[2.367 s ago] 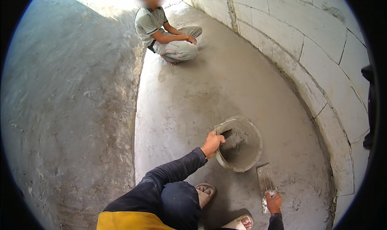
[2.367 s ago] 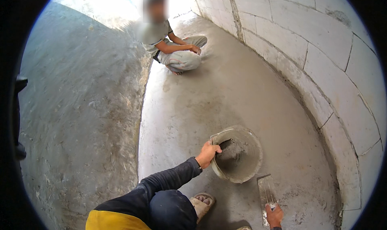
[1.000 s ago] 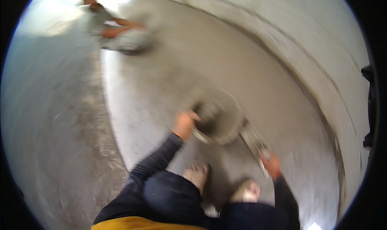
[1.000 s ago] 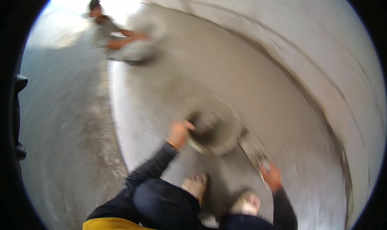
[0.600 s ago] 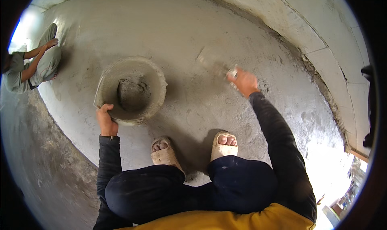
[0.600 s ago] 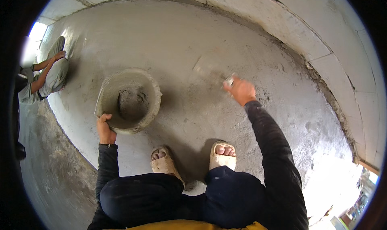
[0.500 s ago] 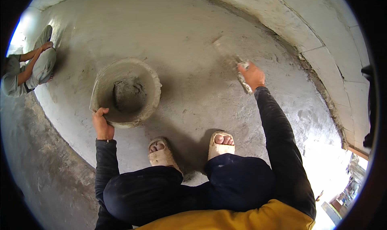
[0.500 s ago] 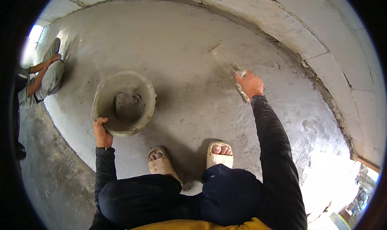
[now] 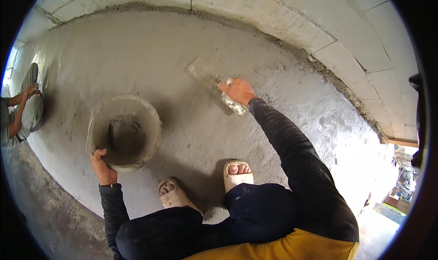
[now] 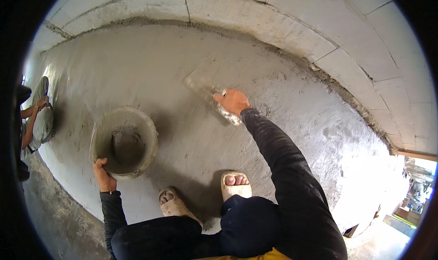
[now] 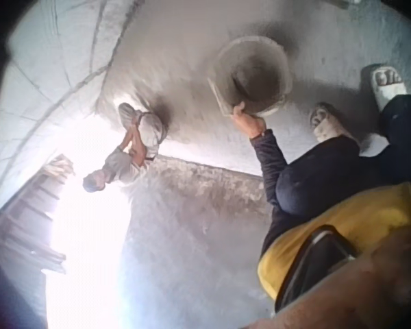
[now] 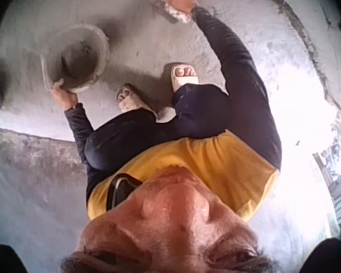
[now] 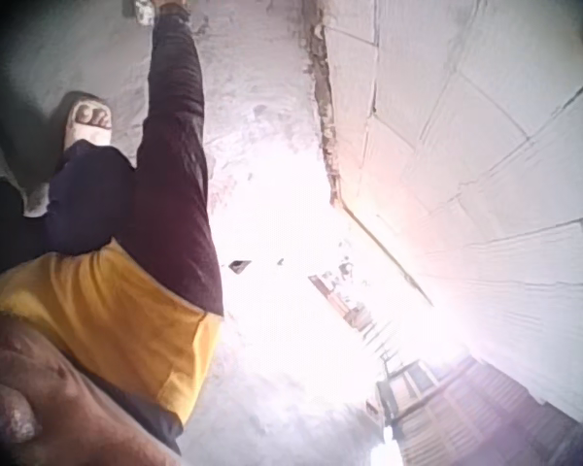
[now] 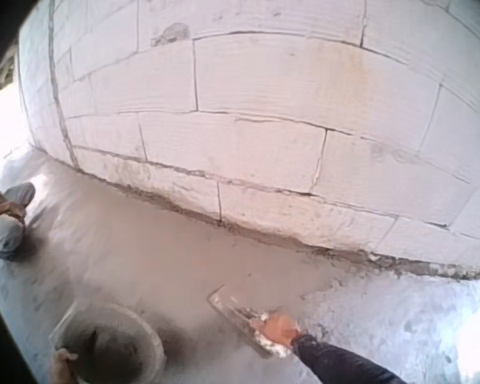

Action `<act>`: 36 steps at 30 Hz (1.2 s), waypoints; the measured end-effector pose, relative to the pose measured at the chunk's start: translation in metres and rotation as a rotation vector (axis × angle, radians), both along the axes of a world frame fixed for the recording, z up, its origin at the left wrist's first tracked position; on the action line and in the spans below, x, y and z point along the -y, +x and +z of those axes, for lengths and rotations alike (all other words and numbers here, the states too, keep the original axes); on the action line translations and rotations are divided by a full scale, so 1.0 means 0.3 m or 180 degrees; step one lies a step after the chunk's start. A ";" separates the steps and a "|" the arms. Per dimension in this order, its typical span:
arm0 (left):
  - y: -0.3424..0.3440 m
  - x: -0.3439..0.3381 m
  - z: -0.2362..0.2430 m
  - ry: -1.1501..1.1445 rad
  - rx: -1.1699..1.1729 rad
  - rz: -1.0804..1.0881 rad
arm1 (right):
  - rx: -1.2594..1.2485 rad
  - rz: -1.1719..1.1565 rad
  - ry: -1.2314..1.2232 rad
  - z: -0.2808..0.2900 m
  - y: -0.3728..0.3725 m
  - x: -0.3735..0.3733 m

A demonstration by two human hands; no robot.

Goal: The person scoops wet cement from a bucket with a trowel and spreads it along the floor edge, repeatedly smoothing the surface. The person moves around the perimeter, applying and leveling the cement to create a continuous finished edge.

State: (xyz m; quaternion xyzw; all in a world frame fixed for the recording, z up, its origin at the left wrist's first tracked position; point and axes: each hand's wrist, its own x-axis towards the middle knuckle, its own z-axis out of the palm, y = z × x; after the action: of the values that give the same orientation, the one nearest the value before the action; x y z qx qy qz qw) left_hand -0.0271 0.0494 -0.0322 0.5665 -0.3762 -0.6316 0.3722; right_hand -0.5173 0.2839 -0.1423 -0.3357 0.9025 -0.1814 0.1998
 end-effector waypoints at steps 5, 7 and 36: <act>0.023 0.008 -0.016 -0.0115 0.0228 -0.0002 | -0.0299 -0.0327 0.0135 0.051 -0.169 -0.095; 0.036 0.011 -0.022 -0.0083 0.0256 -0.0060 | -0.0220 -0.0581 0.0407 0.024 -0.283 -0.195; 0.038 -0.170 0.083 -0.0386 0.0286 -0.1014 | -0.0346 -0.4544 -0.2129 0.946 -0.321 -2.001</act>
State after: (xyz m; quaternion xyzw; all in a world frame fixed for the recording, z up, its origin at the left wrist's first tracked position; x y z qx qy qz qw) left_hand -0.0158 0.1003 -0.0073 0.5039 -0.5149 -0.6328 0.2837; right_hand -0.6135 0.8842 0.1414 0.2740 0.8058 -0.5108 -0.1208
